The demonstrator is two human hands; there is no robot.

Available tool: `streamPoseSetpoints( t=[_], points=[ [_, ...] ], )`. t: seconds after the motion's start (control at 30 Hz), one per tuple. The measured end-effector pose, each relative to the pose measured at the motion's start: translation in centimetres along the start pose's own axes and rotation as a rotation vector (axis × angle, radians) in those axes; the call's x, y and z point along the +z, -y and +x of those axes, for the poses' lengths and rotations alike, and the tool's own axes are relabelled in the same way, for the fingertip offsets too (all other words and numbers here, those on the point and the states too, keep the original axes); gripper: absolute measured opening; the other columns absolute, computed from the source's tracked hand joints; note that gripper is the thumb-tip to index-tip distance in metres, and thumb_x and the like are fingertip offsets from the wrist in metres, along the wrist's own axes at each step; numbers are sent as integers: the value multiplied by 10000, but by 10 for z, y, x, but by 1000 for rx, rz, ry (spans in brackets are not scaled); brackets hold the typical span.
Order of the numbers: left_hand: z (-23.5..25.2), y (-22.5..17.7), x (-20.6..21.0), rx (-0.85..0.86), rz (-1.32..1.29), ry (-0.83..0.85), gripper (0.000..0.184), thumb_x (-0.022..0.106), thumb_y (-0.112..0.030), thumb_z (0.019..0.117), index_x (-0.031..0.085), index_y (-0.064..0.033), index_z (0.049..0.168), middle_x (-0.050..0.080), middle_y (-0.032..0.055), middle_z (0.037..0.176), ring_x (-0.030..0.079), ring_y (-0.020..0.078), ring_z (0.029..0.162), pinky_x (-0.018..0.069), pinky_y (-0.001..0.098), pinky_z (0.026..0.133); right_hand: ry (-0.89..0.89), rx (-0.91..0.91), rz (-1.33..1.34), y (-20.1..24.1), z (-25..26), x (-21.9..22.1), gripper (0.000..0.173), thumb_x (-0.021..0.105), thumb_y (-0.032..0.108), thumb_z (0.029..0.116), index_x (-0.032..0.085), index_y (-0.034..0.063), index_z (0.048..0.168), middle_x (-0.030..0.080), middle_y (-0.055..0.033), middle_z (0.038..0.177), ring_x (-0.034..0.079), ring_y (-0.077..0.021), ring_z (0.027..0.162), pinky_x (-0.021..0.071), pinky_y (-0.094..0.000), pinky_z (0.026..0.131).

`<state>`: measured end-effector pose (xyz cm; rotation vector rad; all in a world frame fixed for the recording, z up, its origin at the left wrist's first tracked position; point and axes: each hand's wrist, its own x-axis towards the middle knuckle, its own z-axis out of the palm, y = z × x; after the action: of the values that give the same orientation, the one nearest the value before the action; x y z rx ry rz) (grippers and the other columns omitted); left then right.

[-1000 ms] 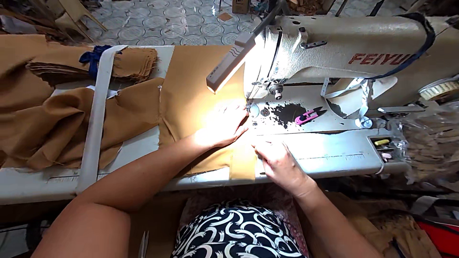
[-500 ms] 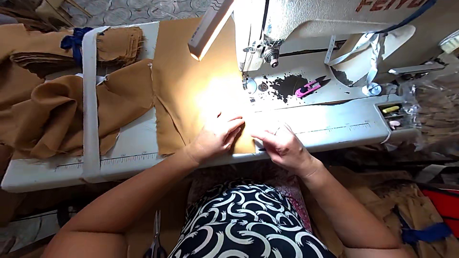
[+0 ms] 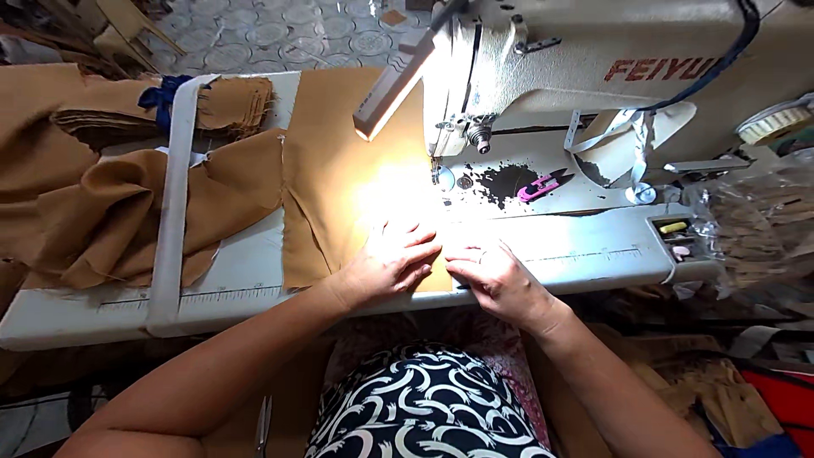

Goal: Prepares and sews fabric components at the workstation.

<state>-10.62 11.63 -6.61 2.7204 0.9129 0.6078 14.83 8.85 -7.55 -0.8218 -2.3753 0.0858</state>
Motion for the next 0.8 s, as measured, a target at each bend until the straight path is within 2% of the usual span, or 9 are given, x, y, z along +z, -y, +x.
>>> streamPoseSetpoints(
  t=[0.13, 0.27, 0.37, 0.43, 0.5, 0.6, 0.67, 0.73, 0.8],
  points=[
    [6, 7, -1, -11, -2, 16, 398, 505, -308, 1015, 704, -167, 1329, 615, 84, 1449, 521, 327, 1392, 299, 676, 1122, -5, -12, -16, -9, 6, 2, 287, 574, 28, 846, 804, 79, 1009, 766, -96, 1040, 705, -265, 969, 536, -428, 863],
    [18, 21, 0, -8, 20, 20, 415, 496, -294, 1013, 689, -142, 1347, 612, 100, 1447, 511, 357, 1389, 312, 687, 1096, 0, -26, -37, -22, 19, 1, 272, 569, 50, 862, 793, 60, 1015, 765, -107, 1086, 714, -277, 1017, 543, -441, 902],
    [27, 34, -1, -23, -6, 18, 419, 474, -315, 1034, 691, -134, 1345, 604, 104, 1459, 489, 368, 1409, 294, 693, 1107, 64, 9, -33, -32, 30, 1, 281, 570, 50, 898, 780, 54, 1085, 745, -126, 1158, 689, -305, 1111, 517, -479, 977],
    [33, 45, -1, -10, -29, 1, 427, 461, -333, 1033, 702, -142, 1328, 616, 109, 1443, 497, 368, 1398, 298, 680, 1090, 97, 30, -34, -38, 39, 1, 266, 564, 63, 920, 769, 59, 1089, 740, -123, 1127, 686, -300, 1086, 517, -479, 971],
    [40, 54, -4, -24, -49, 30, 431, 460, -335, 1031, 695, -144, 1338, 596, 116, 1464, 469, 377, 1422, 265, 710, 1107, 106, 47, -23, -44, 46, 1, 257, 563, 72, 933, 772, 60, 1081, 743, -122, 1063, 686, -306, 1042, 510, -493, 957],
    [50, 69, -8, -43, -49, 67, 444, 458, -355, 1037, 679, -142, 1358, 577, 120, 1481, 432, 374, 1448, 252, 686, 1129, 121, 65, -21, -51, 60, 2, 256, 566, 51, 922, 769, 53, 1078, 732, -143, 1046, 670, -334, 1051, 496, -501, 958],
    [57, 80, -10, -55, -47, 76, 448, 455, -377, 1050, 672, -134, 1357, 572, 113, 1482, 423, 360, 1454, 238, 701, 1133, 143, 116, -26, -56, 67, 4, 269, 551, 27, 944, 753, 42, 1121, 725, -156, 1084, 657, -352, 1085, 484, -518, 980],
    [65, 90, -11, -86, -53, 91, 458, 446, -402, 1059, 661, -137, 1365, 562, 92, 1496, 412, 350, 1471, 193, 757, 1142, 120, 160, -55, -59, 69, 11, 278, 543, 54, 967, 742, 64, 1162, 723, -134, 1120, 655, -338, 1088, 484, -515, 993],
    [72, 100, -13, -116, -58, 112, 467, 437, -410, 1062, 646, -137, 1379, 543, 89, 1521, 396, 352, 1487, 154, 772, 1143, 129, 198, -104, -58, 69, 13, 308, 544, 77, 981, 737, 89, 1220, 723, -117, 1220, 642, -360, 1172, 464, -547, 1048]
  ],
)
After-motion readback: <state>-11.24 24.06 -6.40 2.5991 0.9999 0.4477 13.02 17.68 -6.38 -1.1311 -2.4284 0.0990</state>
